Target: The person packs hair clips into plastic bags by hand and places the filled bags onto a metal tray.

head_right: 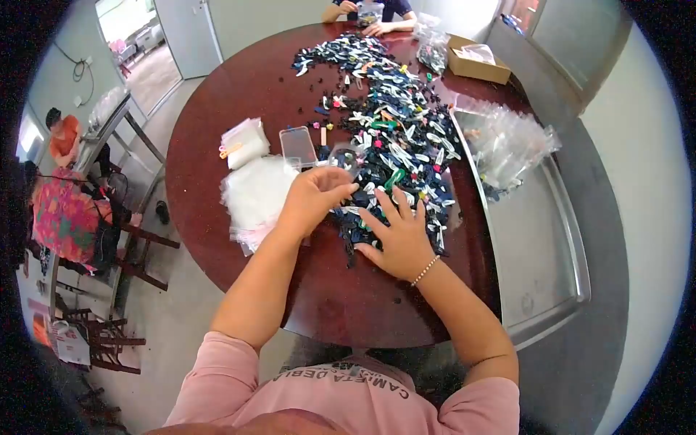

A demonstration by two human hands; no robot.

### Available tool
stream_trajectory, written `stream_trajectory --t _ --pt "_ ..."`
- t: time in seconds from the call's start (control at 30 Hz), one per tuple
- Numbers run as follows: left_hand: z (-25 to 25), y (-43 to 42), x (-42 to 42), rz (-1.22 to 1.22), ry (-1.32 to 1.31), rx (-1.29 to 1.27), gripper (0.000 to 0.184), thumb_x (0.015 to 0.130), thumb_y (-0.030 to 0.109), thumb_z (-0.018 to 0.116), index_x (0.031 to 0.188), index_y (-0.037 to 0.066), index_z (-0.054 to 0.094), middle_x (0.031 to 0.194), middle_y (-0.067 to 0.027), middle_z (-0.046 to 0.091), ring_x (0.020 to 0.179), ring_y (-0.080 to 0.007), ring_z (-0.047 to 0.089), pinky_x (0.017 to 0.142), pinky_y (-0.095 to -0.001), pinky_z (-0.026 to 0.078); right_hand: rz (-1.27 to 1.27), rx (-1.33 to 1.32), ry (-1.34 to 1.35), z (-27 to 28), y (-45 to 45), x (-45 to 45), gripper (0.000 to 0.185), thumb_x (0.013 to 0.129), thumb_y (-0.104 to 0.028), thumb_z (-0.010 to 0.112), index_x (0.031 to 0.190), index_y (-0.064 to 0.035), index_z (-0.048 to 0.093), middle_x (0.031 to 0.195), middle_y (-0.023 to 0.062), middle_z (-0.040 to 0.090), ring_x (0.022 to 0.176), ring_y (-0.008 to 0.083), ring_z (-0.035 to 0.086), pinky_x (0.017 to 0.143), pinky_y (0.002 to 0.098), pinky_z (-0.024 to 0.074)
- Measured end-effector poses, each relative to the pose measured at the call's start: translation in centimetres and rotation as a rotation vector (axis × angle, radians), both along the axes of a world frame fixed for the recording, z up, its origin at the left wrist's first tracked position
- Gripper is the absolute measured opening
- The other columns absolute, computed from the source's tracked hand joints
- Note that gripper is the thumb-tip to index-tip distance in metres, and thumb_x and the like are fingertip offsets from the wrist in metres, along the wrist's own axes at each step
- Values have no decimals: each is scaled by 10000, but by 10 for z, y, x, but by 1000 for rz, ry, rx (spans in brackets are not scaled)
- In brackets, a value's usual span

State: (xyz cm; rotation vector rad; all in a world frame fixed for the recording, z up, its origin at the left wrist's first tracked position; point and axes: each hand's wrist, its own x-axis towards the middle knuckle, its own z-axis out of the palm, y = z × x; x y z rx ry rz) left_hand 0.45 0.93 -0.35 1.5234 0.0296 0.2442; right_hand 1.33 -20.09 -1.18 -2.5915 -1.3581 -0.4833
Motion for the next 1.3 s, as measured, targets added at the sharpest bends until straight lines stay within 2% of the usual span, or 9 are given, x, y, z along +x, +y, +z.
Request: stream_trajectory --t 0.1,0.43,0.47,0.8,0.93,1.0,1.03,1.13,1.3 --pt "0 -1 -1 15 -2 43 169 809 67 740 935 1 648 819 3 654 726 -67 579 621 -215 453 -5 40 -32 0 8 27 469 807 -399 677 1218 -187 598 1407 123 416 1321 365 347 995 638 277" --pt "4 -1 -3 25 6 95 218 817 92 745 987 -10 657 891 -33 683 783 -85 613 673 -232 491 -110 91 -68 -11 35 103 453 798 -348 658 1216 -183 595 1398 146 422 1296 388 373 985 640 305" --pt "2 -1 -2 14 15 93 222 818 95 745 992 -9 656 901 -36 685 803 -89 618 691 -234 497 -115 82 -5 -11 34 108 471 823 -381 649 1263 -235 567 1417 129 402 1322 385 348 1025 662 249" --pt "12 5 -3 30 23 -38 276 808 127 746 1023 -11 641 933 -70 689 771 -108 626 660 -235 477 -123 -105 207 6 14 38 499 919 -451 547 1366 -236 493 1519 155 272 1396 462 191 1020 701 241" --pt "10 4 -3 13 16 -84 296 803 125 750 1037 -16 637 949 -75 689 786 -121 633 657 -239 479 -23 5 212 14 -16 34 366 905 -348 597 1214 -152 624 1402 158 460 1301 401 403 1015 586 348" --pt "6 2 -3 3 18 -95 298 801 125 750 1040 -13 638 953 -78 689 792 -125 636 657 -243 482 -17 269 332 19 -35 43 322 860 -178 667 1160 -65 636 1244 177 598 1137 332 584 905 381 471" --pt "6 2 -3 19 36 -65 297 799 125 751 1039 -10 641 954 -79 690 794 -129 637 656 -247 484 -28 381 176 34 -40 34 351 815 -145 712 1129 -13 629 1059 175 657 915 305 656 766 322 507" --pt "14 -2 -6 26 80 -20 299 802 111 746 1042 -30 638 949 -90 691 816 -127 639 675 -244 490 -321 243 336 45 -68 20 566 722 -243 805 1193 -23 582 889 140 603 783 315 596 737 394 490" --pt "9 -2 -4 7 103 -15 304 804 102 743 1049 -44 637 925 -81 694 794 -104 626 656 -231 480 -488 -26 484 37 -92 -7 699 678 -261 834 1267 -57 519 946 137 599 873 309 594 765 386 489"
